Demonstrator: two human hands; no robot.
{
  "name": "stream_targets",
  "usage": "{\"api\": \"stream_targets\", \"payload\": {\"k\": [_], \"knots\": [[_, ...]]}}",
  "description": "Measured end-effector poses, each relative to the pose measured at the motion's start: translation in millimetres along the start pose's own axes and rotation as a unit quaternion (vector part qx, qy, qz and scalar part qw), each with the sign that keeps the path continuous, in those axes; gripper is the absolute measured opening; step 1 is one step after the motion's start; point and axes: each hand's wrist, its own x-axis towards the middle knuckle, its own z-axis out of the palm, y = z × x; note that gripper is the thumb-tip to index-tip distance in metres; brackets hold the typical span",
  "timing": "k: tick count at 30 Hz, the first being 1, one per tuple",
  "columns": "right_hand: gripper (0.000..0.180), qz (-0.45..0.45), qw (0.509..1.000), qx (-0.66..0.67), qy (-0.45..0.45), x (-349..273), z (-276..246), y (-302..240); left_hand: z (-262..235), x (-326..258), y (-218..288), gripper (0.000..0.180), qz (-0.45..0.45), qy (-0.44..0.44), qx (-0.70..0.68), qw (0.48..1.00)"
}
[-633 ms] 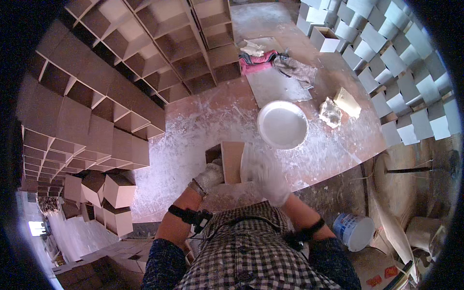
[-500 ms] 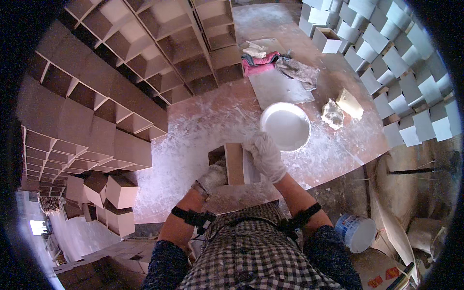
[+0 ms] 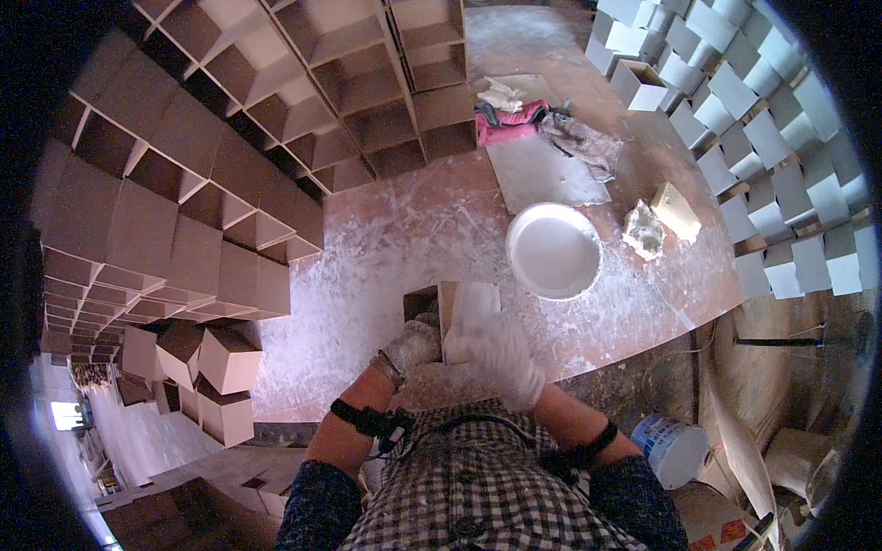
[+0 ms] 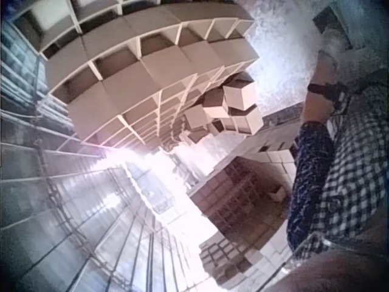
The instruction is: Applying adhesive paste to the edges of wooden box components and assembling them.
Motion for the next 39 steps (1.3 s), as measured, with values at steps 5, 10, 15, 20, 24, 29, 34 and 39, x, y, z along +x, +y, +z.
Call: {"api": "stream_targets", "payload": {"k": [5,10,15,20,24,29,34,39], "knots": [[0.015,-0.047,0.991,-0.066,0.109,26,2,9,-16,-3,6,0.046,-0.011,-0.077,-0.096,0.992],[0.018,0.027,0.988,0.002,0.152,44,-6,6,-2,2,1,0.053,0.039,0.069,-0.143,0.986],[0.018,0.025,0.995,-0.045,-0.090,-1,-1,-19,-9,-1,0,0.048,0.013,-0.038,-0.129,0.991],[0.018,0.105,0.977,0.046,0.178,55,9,25,51,32,-27,0.037,0.064,0.105,-0.043,0.991],[0.019,-0.002,0.994,-0.108,0.015,28,-5,1,58,22,-40,0.034,0.065,0.038,-0.013,0.997],[0.015,-0.083,0.993,0.059,0.060,-37,-2,-17,18,12,-15,0.038,0.059,-0.038,0.083,0.994],[0.006,0.050,0.968,0.081,0.233,10,-12,20,101,32,-78,0.042,0.003,0.089,-0.293,0.952],[0.012,0.145,0.941,0.219,0.213,23,10,81,8,16,-3,0.043,-0.027,-0.120,0.049,0.991]]}}
